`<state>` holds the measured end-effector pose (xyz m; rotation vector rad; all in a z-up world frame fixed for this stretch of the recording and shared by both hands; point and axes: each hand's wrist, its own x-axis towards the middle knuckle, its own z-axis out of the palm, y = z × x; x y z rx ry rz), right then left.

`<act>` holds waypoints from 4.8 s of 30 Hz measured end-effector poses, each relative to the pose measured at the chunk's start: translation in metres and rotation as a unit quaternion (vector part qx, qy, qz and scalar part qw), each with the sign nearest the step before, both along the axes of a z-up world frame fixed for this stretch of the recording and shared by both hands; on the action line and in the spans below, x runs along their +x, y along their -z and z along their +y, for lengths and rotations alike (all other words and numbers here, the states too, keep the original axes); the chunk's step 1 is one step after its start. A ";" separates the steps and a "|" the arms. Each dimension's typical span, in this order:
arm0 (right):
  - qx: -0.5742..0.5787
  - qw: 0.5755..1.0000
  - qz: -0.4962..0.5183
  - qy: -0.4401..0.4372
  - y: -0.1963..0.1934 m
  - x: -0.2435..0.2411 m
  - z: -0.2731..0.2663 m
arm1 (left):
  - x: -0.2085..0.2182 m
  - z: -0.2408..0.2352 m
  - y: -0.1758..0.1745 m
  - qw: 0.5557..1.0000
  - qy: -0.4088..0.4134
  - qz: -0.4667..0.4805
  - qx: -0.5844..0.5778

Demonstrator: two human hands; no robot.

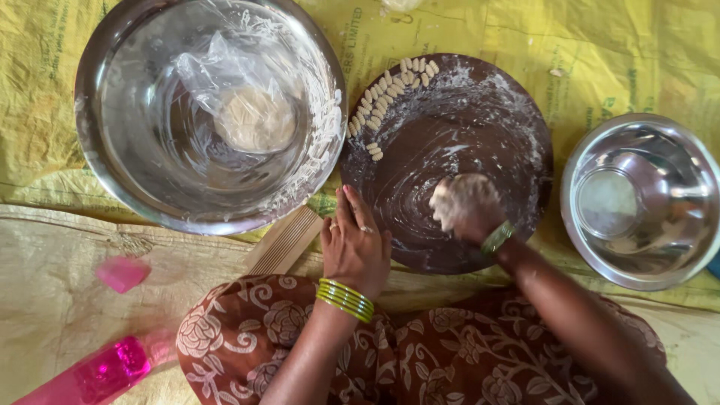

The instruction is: The person kneads dough by hand on a round wooden board, repeatedly pressing and folding the mass. A larger dough ball wrapped in plastic sits in a metal bowl nearby, and small pre-portioned dough pieces are arranged on the board.

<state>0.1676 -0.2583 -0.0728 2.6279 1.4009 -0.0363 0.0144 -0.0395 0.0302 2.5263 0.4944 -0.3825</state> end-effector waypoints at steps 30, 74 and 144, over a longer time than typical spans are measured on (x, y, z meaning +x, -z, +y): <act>-0.188 0.973 0.130 0.033 0.050 -0.070 -0.026 | -0.011 0.015 0.003 0.997 -0.070 0.023 0.032; 0.161 0.928 -0.025 0.334 0.062 0.204 -0.028 | 0.005 -0.022 0.276 0.840 -0.418 0.087 -0.335; 0.038 0.973 -0.053 0.222 0.055 0.230 -0.005 | 0.030 0.025 0.232 0.878 -0.381 0.051 -0.285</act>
